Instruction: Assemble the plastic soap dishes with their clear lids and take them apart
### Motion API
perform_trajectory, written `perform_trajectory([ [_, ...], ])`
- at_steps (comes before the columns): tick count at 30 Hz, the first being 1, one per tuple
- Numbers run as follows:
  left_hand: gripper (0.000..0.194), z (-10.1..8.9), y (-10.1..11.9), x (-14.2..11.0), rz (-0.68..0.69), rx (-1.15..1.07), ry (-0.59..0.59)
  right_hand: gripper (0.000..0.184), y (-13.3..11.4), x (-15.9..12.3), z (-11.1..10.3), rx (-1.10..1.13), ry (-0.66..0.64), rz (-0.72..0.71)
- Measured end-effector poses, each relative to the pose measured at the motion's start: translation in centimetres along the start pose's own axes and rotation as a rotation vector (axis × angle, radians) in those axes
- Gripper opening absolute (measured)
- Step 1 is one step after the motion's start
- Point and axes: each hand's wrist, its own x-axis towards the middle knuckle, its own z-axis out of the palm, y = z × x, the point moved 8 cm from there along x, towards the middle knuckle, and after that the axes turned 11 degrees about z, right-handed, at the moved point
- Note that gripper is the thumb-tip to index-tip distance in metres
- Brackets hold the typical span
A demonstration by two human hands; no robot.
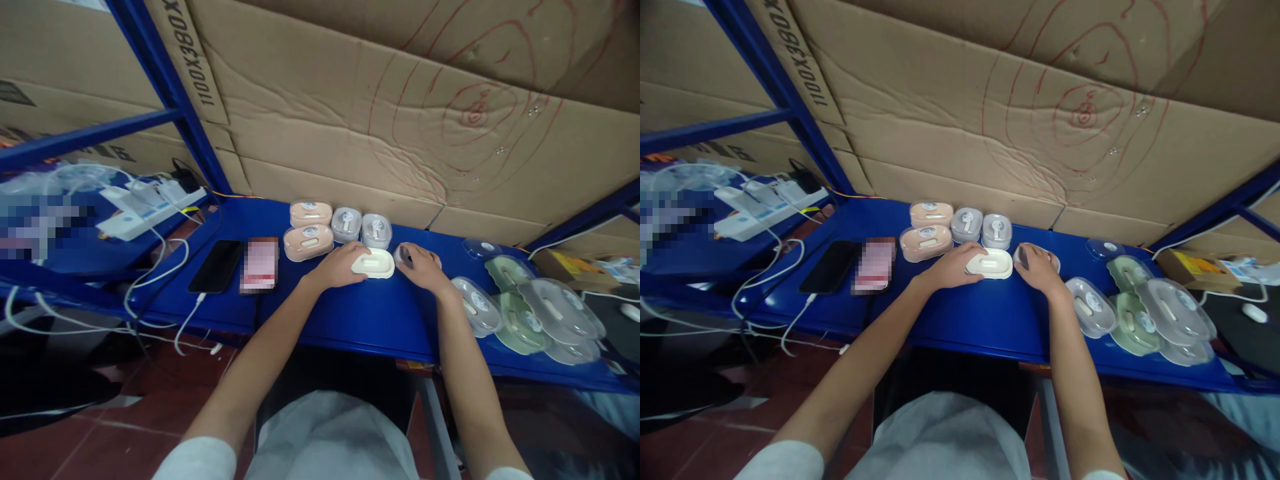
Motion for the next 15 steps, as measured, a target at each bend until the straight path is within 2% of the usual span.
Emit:
perform_trajectory([
  [3,0.068,-0.1,0.0,0.0,0.013,-0.020,0.020,0.056,0.9,-0.1,-0.1,-0.017,-0.018,0.038],
  [5,0.073,-0.1,-0.1,-0.1,0.015,-0.034,0.036,0.051,0.4,-0.1,-0.5,-0.002,-0.021,0.024],
  [7,0.079,-0.1,-0.2,-0.2,0.015,-0.044,0.047,0.048,-1.3,-0.5,-0.8,0.037,-0.045,-0.046],
  [10,0.085,0.0,-0.2,-0.3,0.017,-0.044,0.052,0.045,-5.1,-1.6,-0.2,0.117,-0.115,-0.207],
  [13,0.079,0.1,-0.2,-0.2,0.029,-0.018,0.051,0.041,-8.7,-3.0,1.3,0.168,-0.172,-0.350],
  [15,0.073,0.3,-0.4,-0.2,0.036,0.027,0.034,0.041,-10.3,-3.7,2.4,0.184,-0.201,-0.418],
])
